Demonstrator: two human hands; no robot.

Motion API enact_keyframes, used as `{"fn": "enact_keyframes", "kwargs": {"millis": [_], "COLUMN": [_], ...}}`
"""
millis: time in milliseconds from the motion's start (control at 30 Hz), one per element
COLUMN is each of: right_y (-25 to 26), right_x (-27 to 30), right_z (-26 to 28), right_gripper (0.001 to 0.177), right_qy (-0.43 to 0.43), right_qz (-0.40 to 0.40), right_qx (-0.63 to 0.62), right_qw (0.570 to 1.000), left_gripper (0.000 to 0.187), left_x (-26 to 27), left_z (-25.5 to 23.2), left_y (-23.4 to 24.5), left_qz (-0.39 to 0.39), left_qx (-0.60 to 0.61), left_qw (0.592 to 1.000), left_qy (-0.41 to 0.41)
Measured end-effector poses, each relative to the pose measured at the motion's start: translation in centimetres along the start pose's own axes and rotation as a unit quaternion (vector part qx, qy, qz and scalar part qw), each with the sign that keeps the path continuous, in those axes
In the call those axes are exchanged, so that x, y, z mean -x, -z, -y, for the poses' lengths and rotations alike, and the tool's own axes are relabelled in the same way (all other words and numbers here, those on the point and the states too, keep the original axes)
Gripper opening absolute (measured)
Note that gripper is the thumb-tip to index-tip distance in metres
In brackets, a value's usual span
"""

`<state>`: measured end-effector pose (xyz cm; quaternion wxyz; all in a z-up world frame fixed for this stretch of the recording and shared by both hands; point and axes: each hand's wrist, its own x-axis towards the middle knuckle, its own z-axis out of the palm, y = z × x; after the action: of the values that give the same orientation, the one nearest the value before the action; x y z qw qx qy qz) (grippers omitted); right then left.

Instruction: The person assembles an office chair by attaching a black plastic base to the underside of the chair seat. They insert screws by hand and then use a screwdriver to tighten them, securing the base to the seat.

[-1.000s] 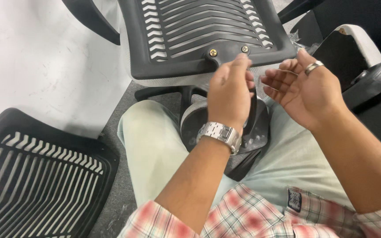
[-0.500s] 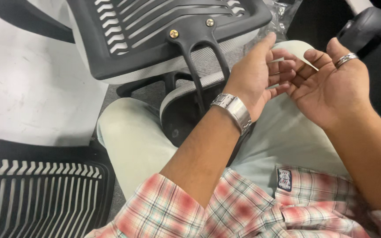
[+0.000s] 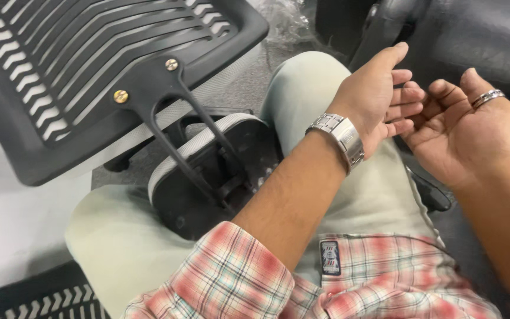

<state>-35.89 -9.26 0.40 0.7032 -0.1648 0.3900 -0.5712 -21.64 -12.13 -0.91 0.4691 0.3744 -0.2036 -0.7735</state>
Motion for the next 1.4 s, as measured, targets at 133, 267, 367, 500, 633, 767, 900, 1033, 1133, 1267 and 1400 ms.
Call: {"fn": "enact_keyframes", "kwargs": {"millis": [133,267,367,500,633,767,900,1033,1133,1267,1400], "right_y": [3.4,5.9,7.5,8.0,8.0,9.4,11.8,12.6,11.8,10.1,9.0], "right_x": [-1.0,-2.1,-2.2,-2.2,-2.4,-2.9,-3.8,-3.9,-3.5,-3.5,-3.5], "right_z": [2.6,4.3,5.0,4.4,2.5,0.4,-1.4,-2.2,-2.1,-0.9,0.4], "right_gripper": [0.049,0.048,0.044,0.037,0.030,0.045,0.052,0.047,0.050,0.047,0.039], "right_qy": [0.001,0.031,0.036,0.020,-0.011,-0.049,0.027,-0.019,-0.061,-0.063,-0.139], "right_qz": [0.021,0.022,0.021,0.027,-0.053,-0.075,0.024,0.018,0.012,0.041,0.019], "right_qx": [0.051,0.185,0.248,0.306,0.471,0.805,0.867,0.892,0.900,0.857,0.807], "right_qw": [0.998,0.982,0.968,0.951,0.880,0.586,0.497,0.451,0.432,0.510,0.573], "left_gripper": [0.072,0.078,0.077,0.082,0.081,0.081,0.081,0.083,0.083,0.081,0.078], "left_x": [-2.3,-4.6,-6.6,-8.3,-9.3,-9.7,-9.4,-9.4,-8.9,-7.6,-6.5], "left_z": [1.0,0.6,-0.3,-1.4,-2.3,-1.9,-1.3,-1.0,-1.2,-1.6,-1.5], "left_y": [-2.5,-3.9,-3.6,-2.3,-0.9,-1.1,-0.5,-0.6,-1.0,-1.3,-1.1], "left_qz": [0.003,-0.022,-0.059,-0.102,-0.124,-0.139,-0.137,-0.131,-0.124,-0.117,-0.141], "left_qx": [-0.009,-0.027,-0.025,-0.055,-0.065,-0.042,-0.035,-0.039,-0.036,-0.046,-0.149], "left_qw": [0.998,0.989,0.984,0.978,0.972,0.974,0.977,0.979,0.980,0.983,0.975], "left_qy": [0.070,0.146,0.164,0.173,0.189,0.173,0.161,0.152,0.151,0.133,0.086]}}
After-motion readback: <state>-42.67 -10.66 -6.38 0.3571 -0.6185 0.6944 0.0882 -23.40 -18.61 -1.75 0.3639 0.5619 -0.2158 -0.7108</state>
